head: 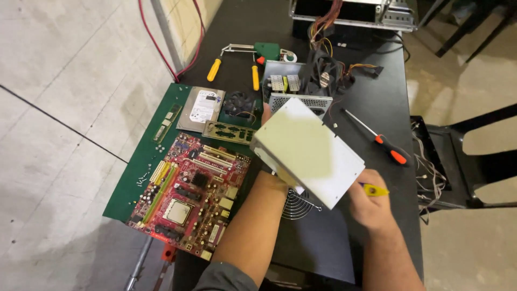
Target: The person cleans a fan grill with a brush and then reassembles the metal housing of a computer power supply unit on a repair bench.
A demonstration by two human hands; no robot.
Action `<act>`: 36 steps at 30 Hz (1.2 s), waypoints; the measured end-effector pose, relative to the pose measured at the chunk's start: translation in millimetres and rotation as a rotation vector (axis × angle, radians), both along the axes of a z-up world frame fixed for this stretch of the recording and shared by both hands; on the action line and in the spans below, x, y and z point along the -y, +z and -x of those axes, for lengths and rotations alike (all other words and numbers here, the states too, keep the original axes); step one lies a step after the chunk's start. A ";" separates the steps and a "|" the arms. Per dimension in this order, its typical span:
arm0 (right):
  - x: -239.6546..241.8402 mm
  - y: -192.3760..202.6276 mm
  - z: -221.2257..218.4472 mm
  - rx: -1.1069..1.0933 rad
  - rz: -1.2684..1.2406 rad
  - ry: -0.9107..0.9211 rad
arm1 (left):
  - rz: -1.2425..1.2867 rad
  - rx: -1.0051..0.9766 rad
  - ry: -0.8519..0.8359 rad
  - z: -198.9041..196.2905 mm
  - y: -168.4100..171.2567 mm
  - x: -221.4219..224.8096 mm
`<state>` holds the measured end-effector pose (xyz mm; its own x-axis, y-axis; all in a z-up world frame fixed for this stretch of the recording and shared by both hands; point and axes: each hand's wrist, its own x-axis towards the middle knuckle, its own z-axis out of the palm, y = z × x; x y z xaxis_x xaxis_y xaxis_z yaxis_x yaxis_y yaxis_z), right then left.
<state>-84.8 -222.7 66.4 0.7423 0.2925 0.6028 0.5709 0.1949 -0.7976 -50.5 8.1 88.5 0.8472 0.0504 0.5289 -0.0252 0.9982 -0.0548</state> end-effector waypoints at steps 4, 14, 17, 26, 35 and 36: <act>-2.5 45.1 -2.5 0.058 -0.036 0.031 | -0.012 0.015 0.026 -6.0 -1.3 -2.1; -0.6 40.8 -0.4 0.112 -0.014 -0.016 | -0.027 0.089 0.101 -10.7 -12.5 -5.5; -20.2 52.7 10.9 0.121 0.000 0.008 | -0.036 0.115 0.112 -11.4 -15.2 -8.8; -5.8 55.6 4.4 0.050 -0.032 -0.073 | -0.050 0.182 0.150 -20.1 -23.0 -16.8; -0.5 70.4 12.3 0.115 -0.006 -0.431 | -0.060 0.281 0.222 -36.0 -26.0 -31.4; -0.7 65.0 9.9 0.135 0.094 -0.444 | -0.059 0.296 0.233 -36.4 -27.5 -31.4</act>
